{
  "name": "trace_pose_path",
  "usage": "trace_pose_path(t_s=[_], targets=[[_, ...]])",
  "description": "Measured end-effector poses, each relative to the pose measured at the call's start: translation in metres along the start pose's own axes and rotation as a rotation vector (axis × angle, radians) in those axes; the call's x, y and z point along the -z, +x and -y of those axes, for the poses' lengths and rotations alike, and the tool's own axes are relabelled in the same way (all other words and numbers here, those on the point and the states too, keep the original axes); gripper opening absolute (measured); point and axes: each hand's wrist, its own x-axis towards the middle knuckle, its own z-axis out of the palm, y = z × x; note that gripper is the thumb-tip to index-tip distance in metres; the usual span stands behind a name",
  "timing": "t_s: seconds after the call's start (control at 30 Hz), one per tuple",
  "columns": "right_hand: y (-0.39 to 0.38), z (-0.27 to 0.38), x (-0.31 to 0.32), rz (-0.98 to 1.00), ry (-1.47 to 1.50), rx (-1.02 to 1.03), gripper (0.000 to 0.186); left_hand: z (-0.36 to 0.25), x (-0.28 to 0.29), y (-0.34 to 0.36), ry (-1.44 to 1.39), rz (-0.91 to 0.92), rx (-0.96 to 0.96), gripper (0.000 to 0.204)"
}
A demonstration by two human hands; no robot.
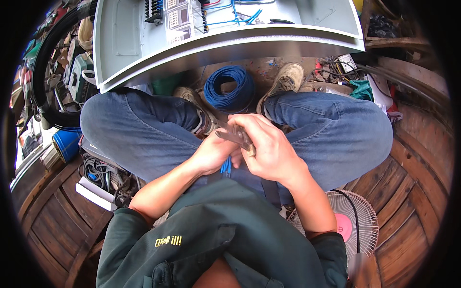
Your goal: The person strips the insulation from blue electrical wires using pliers and inserts them into the terminals of an electrical panel. The person repeats this process for multiple wires throughout the clip.
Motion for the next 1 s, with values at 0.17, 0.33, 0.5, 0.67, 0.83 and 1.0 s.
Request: trace_pose_path(t_s=[0.17, 0.33, 0.5, 0.67, 0.83, 1.0], targets=[[0.0, -0.002, -0.005, -0.132, 0.12, -0.201, 0.041, 0.0, -0.001, -0.004, -0.052, -0.03, 0.06, 0.022], [0.005, -0.002, -0.004, -0.065, 0.143, -0.282, 0.035, -0.003, -0.003, -0.002, 0.183, -0.012, 0.054, 0.022], [0.004, -0.01, -0.001, 0.007, 0.37, -0.456, 0.025, -0.002, 0.0, -0.008, 0.082, 0.076, 0.02, 0.023], [-0.003, -0.014, 0.001, 0.138, 0.733, -0.641, 0.022, 0.001, 0.005, -0.024, 0.424, 0.069, 0.043, 0.031], [-0.001, -0.012, -0.005, 0.04, 0.752, -0.672, 0.024, 0.001, 0.007, -0.035, 0.324, 0.043, 0.138, 0.023], [0.008, -0.004, 0.003, -0.07, 0.916, -0.545, 0.03, -0.02, -0.002, -0.028, 0.145, 0.018, -0.002, 0.023]])
